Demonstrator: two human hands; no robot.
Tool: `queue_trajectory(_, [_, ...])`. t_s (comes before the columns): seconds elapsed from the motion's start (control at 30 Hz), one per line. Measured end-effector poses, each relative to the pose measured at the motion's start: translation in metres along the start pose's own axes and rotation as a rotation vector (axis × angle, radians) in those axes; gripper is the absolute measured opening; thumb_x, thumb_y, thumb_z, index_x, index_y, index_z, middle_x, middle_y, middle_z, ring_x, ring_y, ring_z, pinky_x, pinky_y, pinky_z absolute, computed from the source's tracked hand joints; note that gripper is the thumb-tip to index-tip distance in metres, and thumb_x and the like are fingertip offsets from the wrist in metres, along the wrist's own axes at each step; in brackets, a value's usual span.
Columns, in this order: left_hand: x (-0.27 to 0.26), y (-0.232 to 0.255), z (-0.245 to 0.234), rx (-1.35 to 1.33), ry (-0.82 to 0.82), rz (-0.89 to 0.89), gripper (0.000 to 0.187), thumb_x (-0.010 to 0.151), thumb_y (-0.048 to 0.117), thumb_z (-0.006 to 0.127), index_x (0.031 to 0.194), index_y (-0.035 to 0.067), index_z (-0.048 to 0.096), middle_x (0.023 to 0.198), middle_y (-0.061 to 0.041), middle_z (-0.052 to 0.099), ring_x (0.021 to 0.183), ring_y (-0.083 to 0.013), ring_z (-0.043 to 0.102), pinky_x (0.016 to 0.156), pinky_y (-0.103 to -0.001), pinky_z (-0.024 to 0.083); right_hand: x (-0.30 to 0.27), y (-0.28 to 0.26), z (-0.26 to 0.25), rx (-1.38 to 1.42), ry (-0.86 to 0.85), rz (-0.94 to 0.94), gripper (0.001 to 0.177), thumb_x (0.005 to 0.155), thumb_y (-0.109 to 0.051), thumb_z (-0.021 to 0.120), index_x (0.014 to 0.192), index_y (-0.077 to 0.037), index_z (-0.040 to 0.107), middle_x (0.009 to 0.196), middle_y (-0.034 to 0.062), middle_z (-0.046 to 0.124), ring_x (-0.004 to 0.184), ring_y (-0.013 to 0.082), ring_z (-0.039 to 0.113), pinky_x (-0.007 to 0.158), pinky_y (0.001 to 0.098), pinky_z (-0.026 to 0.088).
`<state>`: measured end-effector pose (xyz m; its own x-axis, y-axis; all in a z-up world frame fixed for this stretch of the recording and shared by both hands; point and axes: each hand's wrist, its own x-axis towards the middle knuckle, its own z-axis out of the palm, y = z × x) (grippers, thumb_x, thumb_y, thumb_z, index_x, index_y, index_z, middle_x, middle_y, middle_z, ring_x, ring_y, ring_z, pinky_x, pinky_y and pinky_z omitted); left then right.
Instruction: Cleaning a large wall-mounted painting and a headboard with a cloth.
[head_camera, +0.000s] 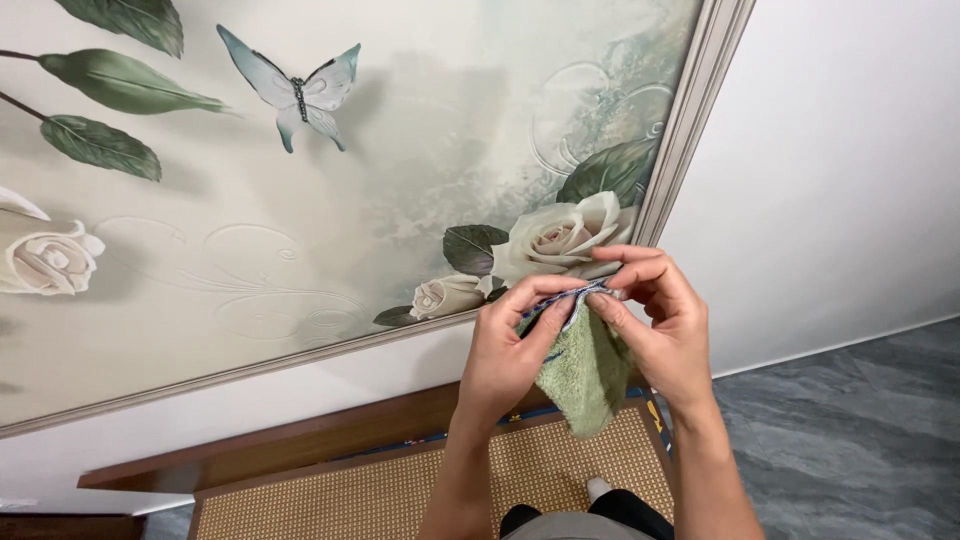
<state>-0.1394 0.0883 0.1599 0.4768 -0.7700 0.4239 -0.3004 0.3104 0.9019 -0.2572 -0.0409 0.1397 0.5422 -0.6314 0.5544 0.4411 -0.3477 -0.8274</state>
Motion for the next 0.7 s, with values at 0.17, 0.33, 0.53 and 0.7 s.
queue_trajectory(0.17, [0.003,-0.008,-0.007,-0.102,-0.031,-0.072,0.018,0.104,0.005,0.062,0.12,-0.001,0.069,0.105,-0.005,0.074,0.099,-0.0065,0.064,0.086,-0.023,0.053,0.002,0.012,-0.006,0.031,0.0,0.156,0.024,0.088,-0.001,0.076,0.11,-0.005,0.068,0.11,0.0051,0.069,0.094,0.0073,0.063,0.084,0.0229,0.053])
queue_trajectory(0.33, [0.004,-0.003,-0.007,-0.18,0.013,-0.091,0.023,0.101,0.009,0.063,0.123,0.003,0.059,0.115,-0.004,0.071,0.108,-0.0089,0.066,0.093,-0.025,0.054,0.009,0.016,-0.005,0.072,-0.067,0.162,0.016,0.09,0.0,0.077,0.104,-0.001,0.07,0.101,0.0031,0.07,0.092,0.0071,0.066,0.082,0.0223,0.055])
queue_trajectory(0.53, [0.006,0.014,-0.015,0.232,-0.025,0.277,0.031,0.088,0.011,0.079,0.112,0.004,0.061,0.133,-0.012,0.063,0.125,-0.0208,0.062,0.104,-0.035,0.051,0.013,0.02,-0.011,0.067,-0.023,0.095,0.018,0.088,0.002,0.077,0.102,-0.001,0.066,0.103,0.0021,0.067,0.094,0.0074,0.065,0.083,0.0221,0.055])
queue_trajectory(0.7, [0.007,-0.015,-0.035,0.409,-0.07,0.072,0.017,0.09,0.008,0.079,0.098,0.004,0.065,0.103,-0.005,0.07,0.093,-0.0145,0.068,0.081,-0.03,0.057,0.016,0.019,-0.026,0.161,0.041,0.07,0.017,0.093,0.003,0.074,0.103,-0.003,0.062,0.106,0.0018,0.063,0.093,0.0061,0.063,0.081,0.02,0.054])
